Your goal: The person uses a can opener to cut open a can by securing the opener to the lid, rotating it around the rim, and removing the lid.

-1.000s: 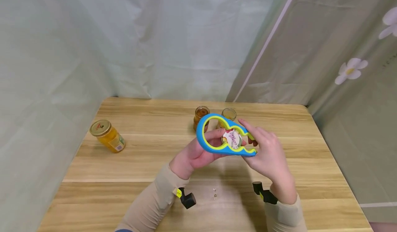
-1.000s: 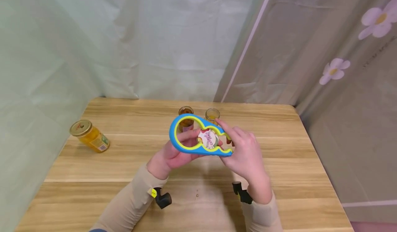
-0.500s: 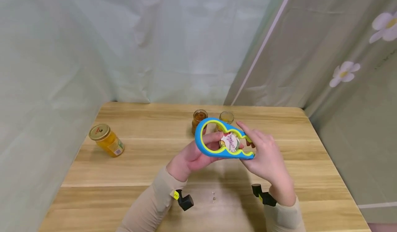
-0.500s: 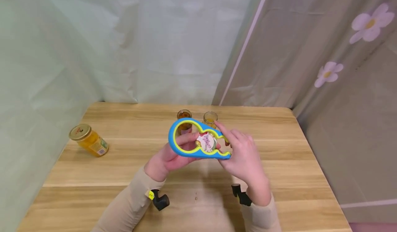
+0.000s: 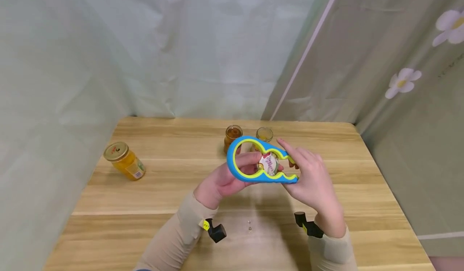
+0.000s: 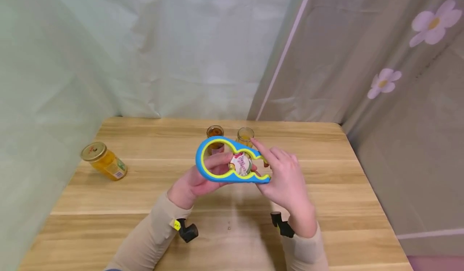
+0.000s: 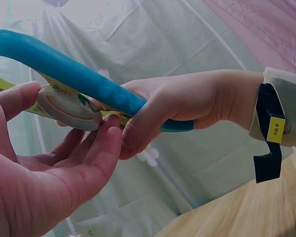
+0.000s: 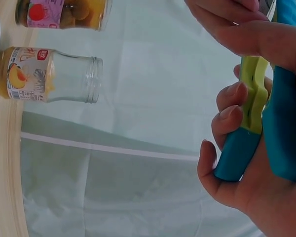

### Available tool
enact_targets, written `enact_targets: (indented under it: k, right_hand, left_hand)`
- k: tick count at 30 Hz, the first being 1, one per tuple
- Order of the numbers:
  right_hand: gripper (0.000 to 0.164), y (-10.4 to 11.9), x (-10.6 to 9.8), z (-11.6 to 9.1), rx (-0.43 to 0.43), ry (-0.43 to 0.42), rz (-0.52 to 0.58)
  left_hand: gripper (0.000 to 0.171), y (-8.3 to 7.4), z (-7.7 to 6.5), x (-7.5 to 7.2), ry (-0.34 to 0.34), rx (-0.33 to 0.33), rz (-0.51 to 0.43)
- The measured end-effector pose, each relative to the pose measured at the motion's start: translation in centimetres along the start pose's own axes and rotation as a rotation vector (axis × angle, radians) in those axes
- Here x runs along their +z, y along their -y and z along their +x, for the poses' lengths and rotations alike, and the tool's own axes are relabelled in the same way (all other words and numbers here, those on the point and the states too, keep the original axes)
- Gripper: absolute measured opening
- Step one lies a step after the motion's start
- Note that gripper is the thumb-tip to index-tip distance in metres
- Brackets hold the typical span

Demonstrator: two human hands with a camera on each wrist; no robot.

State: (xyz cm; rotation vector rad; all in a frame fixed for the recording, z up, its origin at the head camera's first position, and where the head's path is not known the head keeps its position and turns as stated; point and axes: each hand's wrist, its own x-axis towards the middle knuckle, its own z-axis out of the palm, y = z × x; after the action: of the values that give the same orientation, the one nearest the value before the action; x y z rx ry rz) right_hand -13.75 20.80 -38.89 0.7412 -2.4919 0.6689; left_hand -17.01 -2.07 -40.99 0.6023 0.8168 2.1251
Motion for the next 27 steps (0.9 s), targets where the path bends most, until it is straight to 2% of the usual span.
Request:
enact_targets:
  k: [3, 6, 13, 17, 20, 23, 27]
  right_hand:
    - [0.09, 0.0, 0.0, -0.1, 0.005, 0.005, 0.008]
    - [0.089, 0.1, -0.1, -0.2, 0.014, -0.004, 0.024]
    - [0.086, 0.0, -0.5, -0.3, 0.039, -0.056, 0.014]
    - [0.083, -0.2, -0.6, -0.2, 0.057, -0.083, 0.017]
    - [0.082, -0.2, -0.6, -0.2, 0.079, -0.102, 0.024]
    - [0.082, -0.3, -0.7, -0.2, 0.096, -0.109, 0.033]
    - [0.083, -0.5, -0.8, -0.3, 0.108, -0.125, 0.041]
  left_hand:
    - [0.047, 0.1, -0.1, -0.2, -0.027, 0.011, 0.026]
    - [0.044, 0.2, 0.0, -0.6, -0.08, 0.045, 0.096]
    - [0.043, -0.5, 0.4, -2.0, -0.231, 0.103, 0.359]
    - [0.031, -1.1, 0.1, -2.5, -0.306, 0.126, 0.39]
    - [0.03, -1.6, -0.3, -2.6, -0.347, 0.148, 0.435]
    - [0.036, -2.2, -0.7, -2.7, -0.389, 0.163, 0.567]
    - [0.046, -2.9, -1.2, -3.1, -0.474, 0.162, 0.809]
